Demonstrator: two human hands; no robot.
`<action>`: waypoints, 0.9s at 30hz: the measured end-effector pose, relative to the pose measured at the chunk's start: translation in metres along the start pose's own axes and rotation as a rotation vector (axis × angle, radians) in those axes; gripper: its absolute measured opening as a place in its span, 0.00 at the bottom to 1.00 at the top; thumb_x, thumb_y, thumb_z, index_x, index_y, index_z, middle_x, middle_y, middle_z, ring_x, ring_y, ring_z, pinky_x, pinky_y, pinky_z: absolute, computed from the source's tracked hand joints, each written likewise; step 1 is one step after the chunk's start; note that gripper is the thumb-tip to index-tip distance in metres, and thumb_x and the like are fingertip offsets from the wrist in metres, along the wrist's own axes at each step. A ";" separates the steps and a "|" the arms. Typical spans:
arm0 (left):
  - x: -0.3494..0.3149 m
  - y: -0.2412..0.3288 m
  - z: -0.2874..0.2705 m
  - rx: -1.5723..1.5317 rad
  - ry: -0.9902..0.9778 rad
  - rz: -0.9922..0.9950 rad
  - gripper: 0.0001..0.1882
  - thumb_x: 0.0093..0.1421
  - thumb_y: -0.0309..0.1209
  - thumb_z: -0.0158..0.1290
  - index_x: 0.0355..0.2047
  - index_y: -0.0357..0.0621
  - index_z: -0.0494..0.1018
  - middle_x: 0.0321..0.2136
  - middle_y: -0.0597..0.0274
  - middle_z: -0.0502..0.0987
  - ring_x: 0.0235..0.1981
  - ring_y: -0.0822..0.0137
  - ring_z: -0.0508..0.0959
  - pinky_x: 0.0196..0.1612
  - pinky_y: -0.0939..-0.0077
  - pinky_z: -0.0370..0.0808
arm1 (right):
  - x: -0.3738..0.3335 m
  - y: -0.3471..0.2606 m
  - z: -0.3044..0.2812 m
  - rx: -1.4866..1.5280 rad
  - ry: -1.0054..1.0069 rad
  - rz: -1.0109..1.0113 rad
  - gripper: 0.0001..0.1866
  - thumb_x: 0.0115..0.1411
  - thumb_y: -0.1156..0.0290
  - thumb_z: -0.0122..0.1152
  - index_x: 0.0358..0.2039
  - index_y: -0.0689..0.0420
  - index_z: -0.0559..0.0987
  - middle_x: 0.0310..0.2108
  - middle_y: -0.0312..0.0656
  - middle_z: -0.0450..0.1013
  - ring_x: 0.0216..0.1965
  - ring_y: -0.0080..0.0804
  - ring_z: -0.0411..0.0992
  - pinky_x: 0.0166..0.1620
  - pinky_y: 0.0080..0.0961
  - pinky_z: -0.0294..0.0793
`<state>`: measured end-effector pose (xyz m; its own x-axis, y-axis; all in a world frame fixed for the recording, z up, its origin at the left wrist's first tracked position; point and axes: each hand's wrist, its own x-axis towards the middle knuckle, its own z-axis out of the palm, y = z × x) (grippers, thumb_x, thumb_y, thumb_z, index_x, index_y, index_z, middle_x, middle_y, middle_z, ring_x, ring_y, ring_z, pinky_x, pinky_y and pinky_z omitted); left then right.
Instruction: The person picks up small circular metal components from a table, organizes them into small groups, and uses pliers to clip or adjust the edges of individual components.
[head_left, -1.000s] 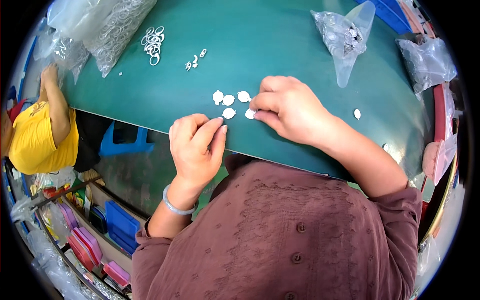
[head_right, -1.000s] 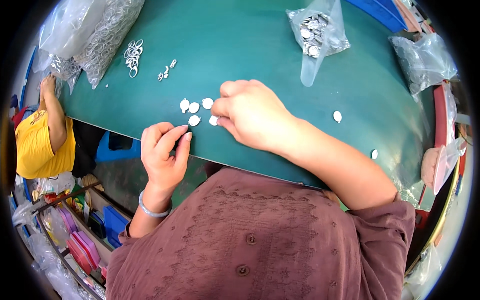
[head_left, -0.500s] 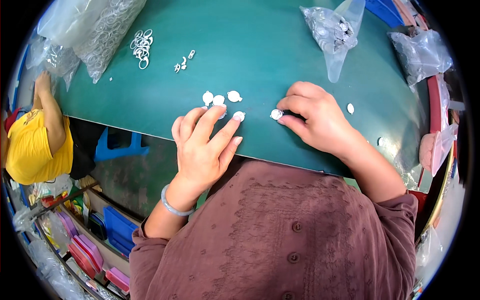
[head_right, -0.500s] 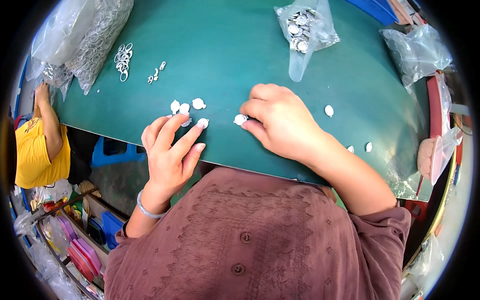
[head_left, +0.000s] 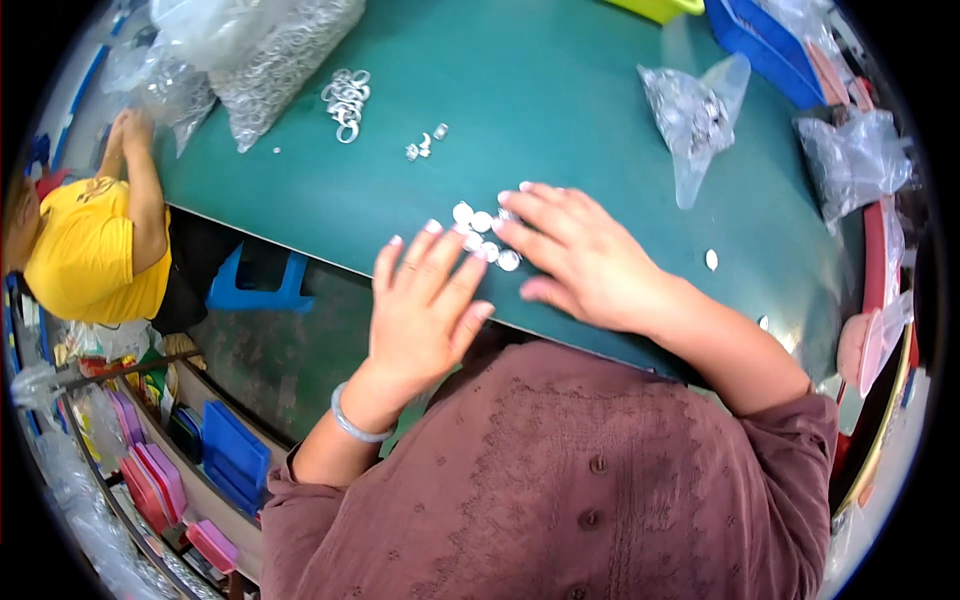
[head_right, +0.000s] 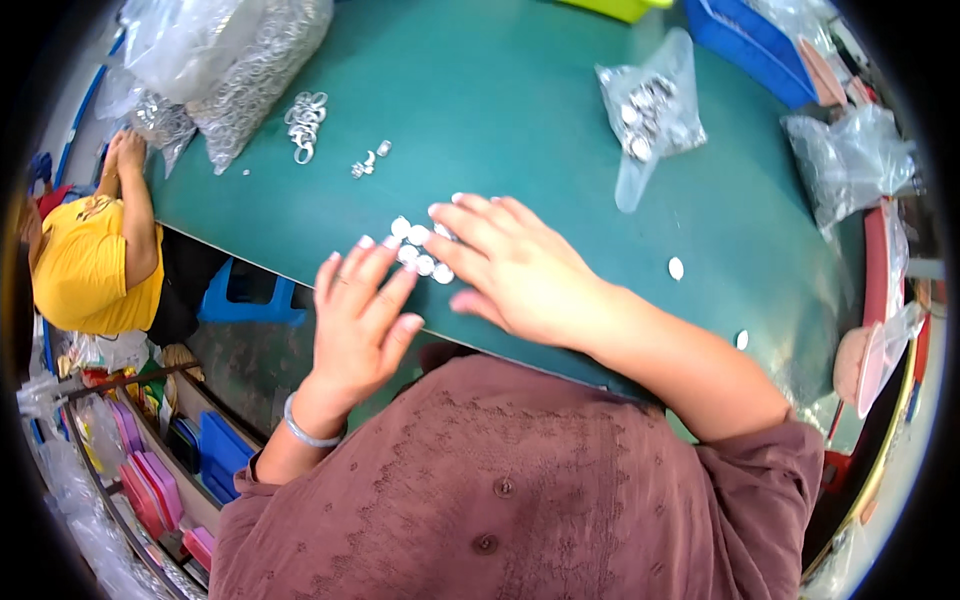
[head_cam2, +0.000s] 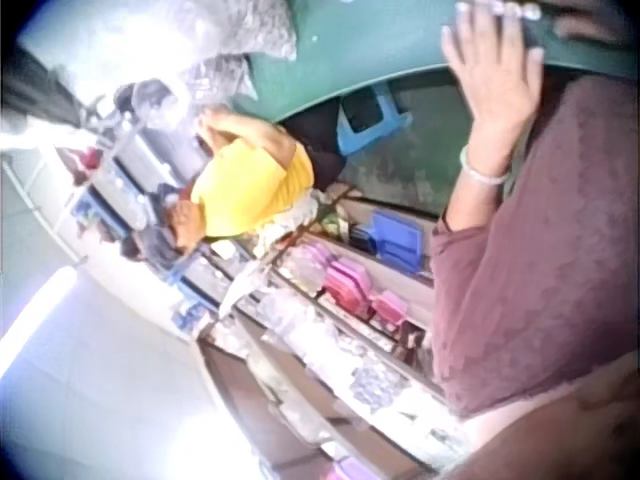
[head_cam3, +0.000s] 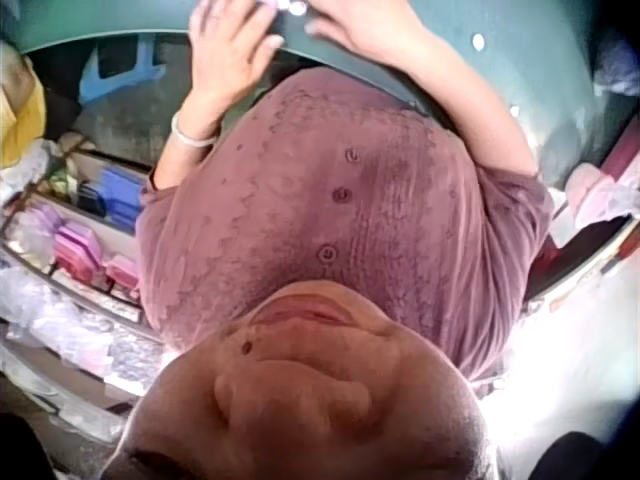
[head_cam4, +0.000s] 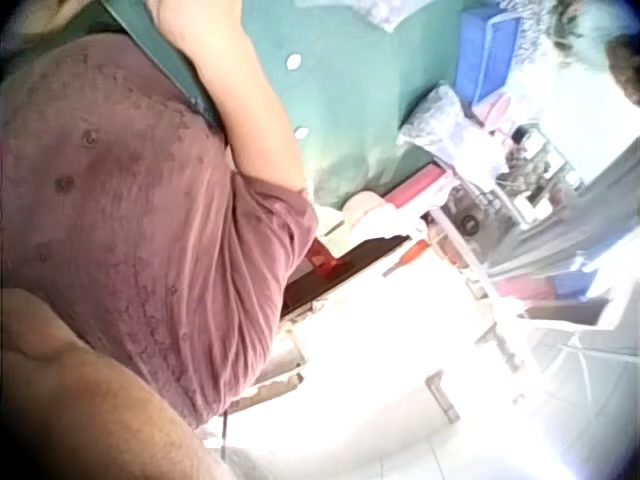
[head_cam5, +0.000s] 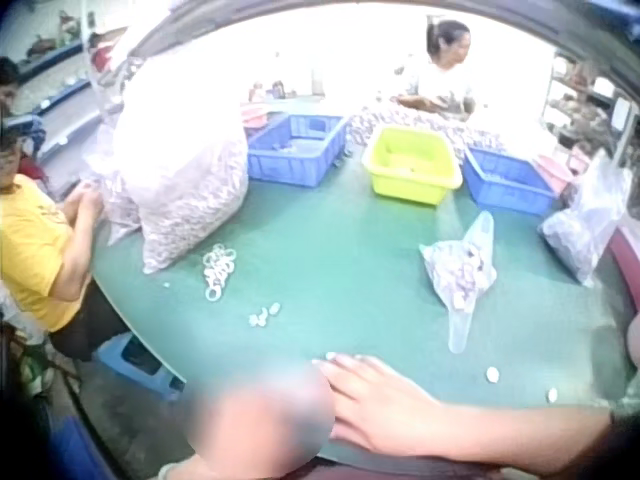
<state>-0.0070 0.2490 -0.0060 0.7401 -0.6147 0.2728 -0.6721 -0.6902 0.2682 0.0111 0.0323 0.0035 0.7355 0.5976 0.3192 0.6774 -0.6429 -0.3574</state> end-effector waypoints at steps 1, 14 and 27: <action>-0.001 0.002 0.000 -0.013 -0.027 -0.003 0.22 0.50 0.36 0.51 0.45 0.42 0.68 0.49 0.53 0.65 0.52 0.52 0.63 0.55 0.54 0.51 | -0.003 -0.002 0.000 0.005 -0.110 -0.012 0.27 0.47 0.63 0.59 0.48 0.58 0.66 0.50 0.48 0.59 0.53 0.45 0.57 0.53 0.39 0.57; -0.097 -0.032 -0.033 -0.011 0.231 -0.485 0.17 0.53 0.29 0.49 0.44 0.38 0.69 0.50 0.48 0.64 0.54 0.49 0.61 0.56 0.59 0.55 | 0.078 -0.027 0.049 -0.049 -0.363 -0.252 0.32 0.57 0.53 0.45 0.57 0.59 0.56 0.60 0.50 0.47 0.62 0.45 0.42 0.61 0.43 0.40; -0.164 -0.025 -0.040 -0.081 0.340 -0.750 0.17 0.53 0.34 0.51 0.41 0.40 0.71 0.49 0.45 0.65 0.53 0.47 0.62 0.54 0.62 0.60 | 0.205 -0.049 0.118 -0.083 -0.198 -0.258 0.31 0.60 0.53 0.38 0.59 0.55 0.52 0.62 0.46 0.42 0.63 0.45 0.38 0.61 0.47 0.36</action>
<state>-0.1120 0.3826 -0.0202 0.9539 0.1566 0.2559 -0.0114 -0.8333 0.5526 0.1277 0.2425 -0.0170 0.5293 0.8219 0.2104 0.8454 -0.4902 -0.2121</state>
